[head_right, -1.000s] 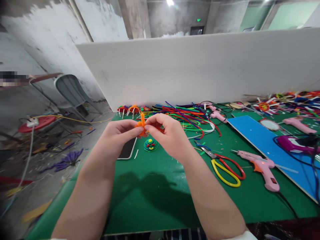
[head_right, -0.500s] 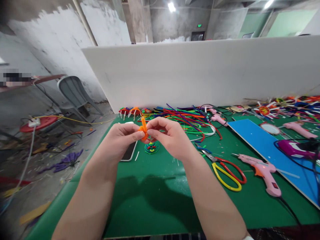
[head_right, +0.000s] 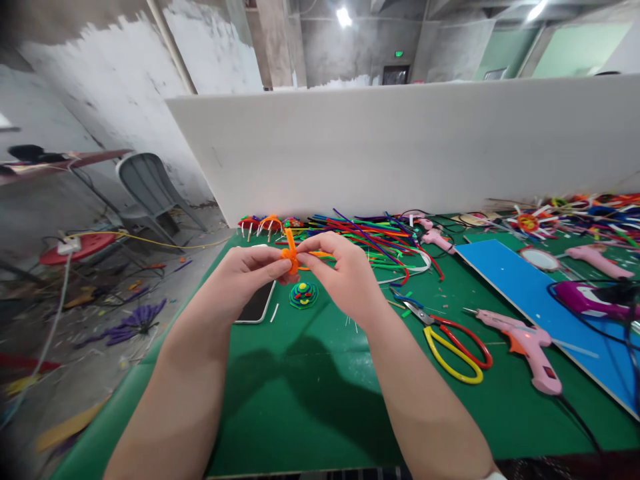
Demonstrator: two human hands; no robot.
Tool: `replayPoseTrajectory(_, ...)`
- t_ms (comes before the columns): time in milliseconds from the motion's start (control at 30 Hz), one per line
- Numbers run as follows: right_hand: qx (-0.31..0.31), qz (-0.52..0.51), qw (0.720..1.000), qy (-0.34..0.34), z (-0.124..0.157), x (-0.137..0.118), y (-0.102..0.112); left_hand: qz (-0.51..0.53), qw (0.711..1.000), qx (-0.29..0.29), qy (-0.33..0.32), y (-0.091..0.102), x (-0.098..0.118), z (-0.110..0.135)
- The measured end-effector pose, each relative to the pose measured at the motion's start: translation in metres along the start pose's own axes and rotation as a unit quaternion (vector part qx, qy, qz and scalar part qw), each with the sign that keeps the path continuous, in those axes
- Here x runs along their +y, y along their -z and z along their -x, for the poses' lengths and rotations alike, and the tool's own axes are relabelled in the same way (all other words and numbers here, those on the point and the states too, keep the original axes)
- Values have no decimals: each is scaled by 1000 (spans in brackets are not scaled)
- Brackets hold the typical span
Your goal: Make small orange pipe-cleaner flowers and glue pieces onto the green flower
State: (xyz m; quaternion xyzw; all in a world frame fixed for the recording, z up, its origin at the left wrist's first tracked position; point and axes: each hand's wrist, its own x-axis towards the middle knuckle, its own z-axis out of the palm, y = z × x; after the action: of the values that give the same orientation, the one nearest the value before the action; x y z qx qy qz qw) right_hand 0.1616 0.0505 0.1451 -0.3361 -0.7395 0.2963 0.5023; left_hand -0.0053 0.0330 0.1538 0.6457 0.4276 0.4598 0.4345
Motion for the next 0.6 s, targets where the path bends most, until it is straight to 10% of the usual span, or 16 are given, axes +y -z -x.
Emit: replayPoseTrajectory(600,-26,-90,994,-49,1,-2,-4,29,997,73,-23,-9,2,-2)
